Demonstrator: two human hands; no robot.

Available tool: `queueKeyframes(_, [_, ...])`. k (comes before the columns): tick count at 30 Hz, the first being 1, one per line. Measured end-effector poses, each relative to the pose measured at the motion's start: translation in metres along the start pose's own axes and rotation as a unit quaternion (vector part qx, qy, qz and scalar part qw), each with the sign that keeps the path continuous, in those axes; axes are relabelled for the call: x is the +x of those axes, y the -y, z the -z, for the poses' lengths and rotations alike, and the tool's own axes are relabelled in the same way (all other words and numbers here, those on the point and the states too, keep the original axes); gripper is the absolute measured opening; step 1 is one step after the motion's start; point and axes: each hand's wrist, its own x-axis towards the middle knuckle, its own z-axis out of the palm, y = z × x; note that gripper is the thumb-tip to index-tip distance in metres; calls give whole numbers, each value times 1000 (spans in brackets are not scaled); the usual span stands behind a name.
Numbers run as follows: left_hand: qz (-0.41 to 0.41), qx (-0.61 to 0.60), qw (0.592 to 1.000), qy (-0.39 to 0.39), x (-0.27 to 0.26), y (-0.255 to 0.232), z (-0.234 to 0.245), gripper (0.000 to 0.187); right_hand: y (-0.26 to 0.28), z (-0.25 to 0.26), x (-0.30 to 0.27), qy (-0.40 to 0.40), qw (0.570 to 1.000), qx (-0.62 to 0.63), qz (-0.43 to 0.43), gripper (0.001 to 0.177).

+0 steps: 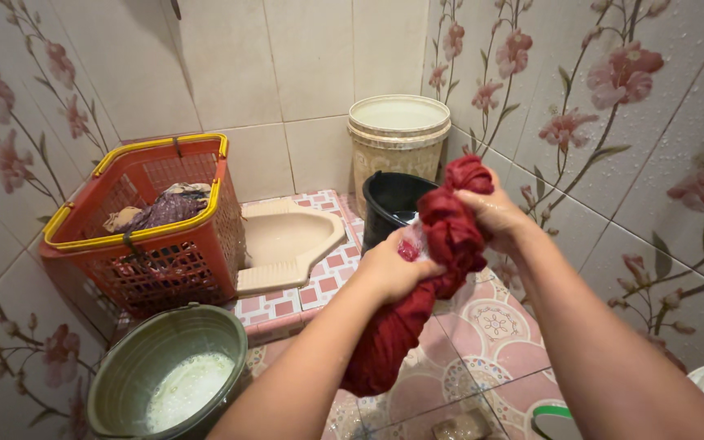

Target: The person hand-washes several garments, including a purple dress, a red cloth, and a dark garment, using a brush and soapy water. They scrub each item on a tiled floor, rinse them, wring out the water, and place them into a laundry basket.

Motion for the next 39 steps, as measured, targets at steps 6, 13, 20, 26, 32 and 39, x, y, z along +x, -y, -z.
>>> queueKeyframes(6, [-6,89,996,26,4,-4,34,94,51,-14,-43,309,934,88,-154,84])
queueKeyframes(13, [31,178,983,10,-16,3,43,68,46,-79,-67,169,847,-488,124,76])
queueKeyframes(20, [57,211,969,-114,-23,22,29,75,41,-113,-88,-42,834,-471,285,48])
queueKeyframes(26, [-54,-629,774,-55,-42,69,22,87,66,-140,-103,31,688,-398,606,40])
queueKeyframes(32, [240,-844,462,-130,-63,108,24,103,57,-142,-125,164,668,-304,659,39])
queueKeyframes(39, [-50,-633,763,-120,-44,134,93,46,24,-107,-87,56,865,-196,458,31])
